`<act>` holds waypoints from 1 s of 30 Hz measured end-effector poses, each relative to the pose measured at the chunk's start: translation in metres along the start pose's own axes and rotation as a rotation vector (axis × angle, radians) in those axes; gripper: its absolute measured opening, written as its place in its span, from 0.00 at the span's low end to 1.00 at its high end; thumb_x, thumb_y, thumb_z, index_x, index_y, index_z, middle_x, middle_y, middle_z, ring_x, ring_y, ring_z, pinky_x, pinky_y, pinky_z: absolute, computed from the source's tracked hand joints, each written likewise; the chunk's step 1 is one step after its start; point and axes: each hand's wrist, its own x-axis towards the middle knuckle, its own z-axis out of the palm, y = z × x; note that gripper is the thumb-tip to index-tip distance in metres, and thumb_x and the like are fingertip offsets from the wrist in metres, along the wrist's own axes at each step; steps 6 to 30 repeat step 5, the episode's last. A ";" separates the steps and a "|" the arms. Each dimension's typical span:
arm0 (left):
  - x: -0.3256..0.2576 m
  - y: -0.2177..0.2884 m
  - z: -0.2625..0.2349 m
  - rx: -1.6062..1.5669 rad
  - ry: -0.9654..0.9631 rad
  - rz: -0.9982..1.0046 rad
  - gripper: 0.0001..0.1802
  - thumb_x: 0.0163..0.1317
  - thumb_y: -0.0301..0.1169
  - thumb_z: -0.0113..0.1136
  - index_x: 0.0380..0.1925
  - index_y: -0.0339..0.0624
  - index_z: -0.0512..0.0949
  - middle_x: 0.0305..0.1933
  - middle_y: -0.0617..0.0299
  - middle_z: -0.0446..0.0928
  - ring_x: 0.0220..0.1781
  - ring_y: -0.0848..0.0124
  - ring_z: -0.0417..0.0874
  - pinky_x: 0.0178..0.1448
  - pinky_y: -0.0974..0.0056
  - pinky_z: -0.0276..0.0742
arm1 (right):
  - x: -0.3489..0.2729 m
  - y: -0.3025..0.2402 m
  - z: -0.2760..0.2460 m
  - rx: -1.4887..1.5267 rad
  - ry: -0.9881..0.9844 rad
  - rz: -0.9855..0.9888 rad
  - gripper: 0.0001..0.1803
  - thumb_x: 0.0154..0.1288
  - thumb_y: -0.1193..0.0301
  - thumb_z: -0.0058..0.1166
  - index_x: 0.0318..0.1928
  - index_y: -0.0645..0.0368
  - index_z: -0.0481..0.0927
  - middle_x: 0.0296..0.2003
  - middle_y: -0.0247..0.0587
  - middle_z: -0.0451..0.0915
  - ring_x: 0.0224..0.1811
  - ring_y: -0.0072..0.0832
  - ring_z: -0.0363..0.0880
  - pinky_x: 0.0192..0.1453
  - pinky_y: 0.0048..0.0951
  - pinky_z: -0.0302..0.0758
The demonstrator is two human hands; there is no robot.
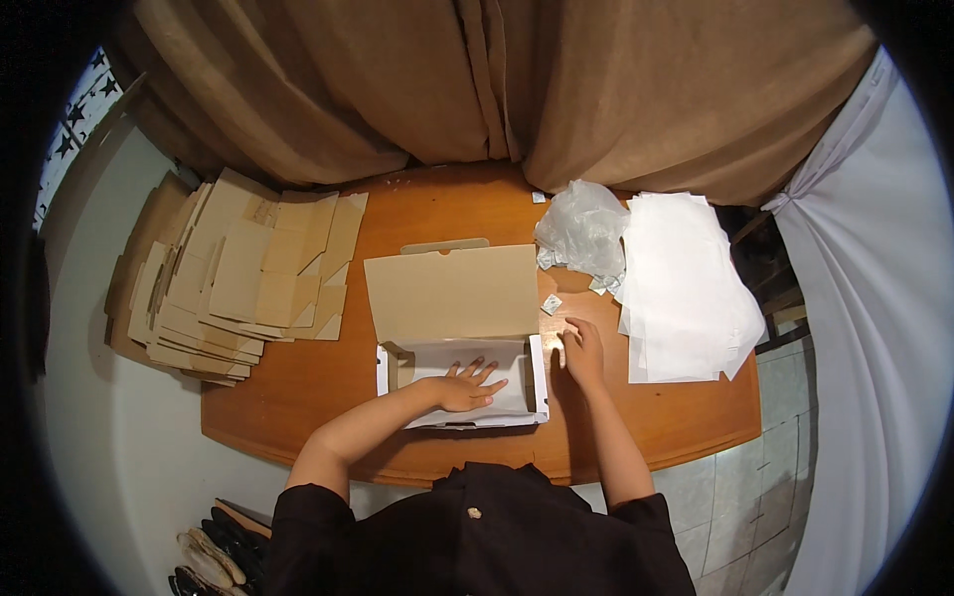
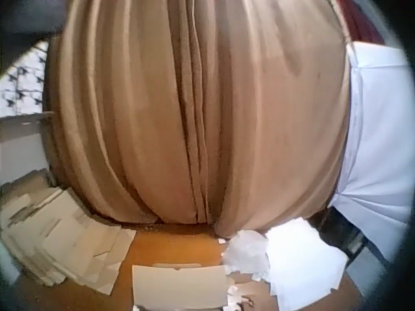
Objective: Assembling cardboard shoe boxes with a star pattern and placing them on a shelf.
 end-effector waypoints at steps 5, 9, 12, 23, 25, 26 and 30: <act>0.002 -0.011 0.000 -0.132 -0.069 0.046 0.30 0.69 0.51 0.24 0.69 0.61 0.44 0.74 0.53 0.33 0.74 0.49 0.35 0.69 0.35 0.38 | 0.032 -0.003 0.022 -0.300 -0.027 -0.206 0.17 0.59 0.72 0.48 0.51 0.58 0.74 0.49 0.49 0.74 0.52 0.47 0.71 0.55 0.39 0.69; 0.002 -0.011 0.000 -0.132 -0.069 0.046 0.30 0.69 0.51 0.24 0.69 0.61 0.44 0.74 0.53 0.33 0.74 0.49 0.35 0.69 0.35 0.38 | 0.032 -0.003 0.022 -0.300 -0.027 -0.206 0.17 0.59 0.72 0.48 0.51 0.58 0.74 0.49 0.49 0.74 0.52 0.47 0.71 0.55 0.39 0.69; 0.002 -0.011 0.000 -0.132 -0.069 0.046 0.30 0.69 0.51 0.24 0.69 0.61 0.44 0.74 0.53 0.33 0.74 0.49 0.35 0.69 0.35 0.38 | 0.032 -0.003 0.022 -0.300 -0.027 -0.206 0.17 0.59 0.72 0.48 0.51 0.58 0.74 0.49 0.49 0.74 0.52 0.47 0.71 0.55 0.39 0.69; 0.002 -0.011 0.000 -0.132 -0.069 0.046 0.30 0.69 0.51 0.24 0.69 0.61 0.44 0.74 0.53 0.33 0.74 0.49 0.35 0.69 0.35 0.38 | 0.032 -0.003 0.022 -0.300 -0.027 -0.206 0.17 0.59 0.72 0.48 0.51 0.58 0.74 0.49 0.49 0.74 0.52 0.47 0.71 0.55 0.39 0.69; 0.002 -0.011 0.000 -0.132 -0.069 0.046 0.30 0.69 0.51 0.24 0.69 0.61 0.44 0.74 0.53 0.33 0.74 0.49 0.35 0.69 0.35 0.38 | 0.032 -0.003 0.022 -0.300 -0.027 -0.206 0.17 0.59 0.72 0.48 0.51 0.58 0.74 0.49 0.49 0.74 0.52 0.47 0.71 0.55 0.39 0.69; 0.002 -0.011 0.000 -0.132 -0.069 0.046 0.30 0.69 0.51 0.24 0.69 0.61 0.44 0.74 0.53 0.33 0.74 0.49 0.35 0.69 0.35 0.38 | 0.032 -0.003 0.022 -0.300 -0.027 -0.206 0.17 0.59 0.72 0.48 0.51 0.58 0.74 0.49 0.49 0.74 0.52 0.47 0.71 0.55 0.39 0.69; 0.002 -0.011 0.000 -0.132 -0.069 0.046 0.30 0.69 0.51 0.24 0.69 0.61 0.44 0.74 0.53 0.33 0.74 0.49 0.35 0.69 0.35 0.38 | 0.032 -0.003 0.022 -0.300 -0.027 -0.206 0.17 0.59 0.72 0.48 0.51 0.58 0.74 0.49 0.49 0.74 0.52 0.47 0.71 0.55 0.39 0.69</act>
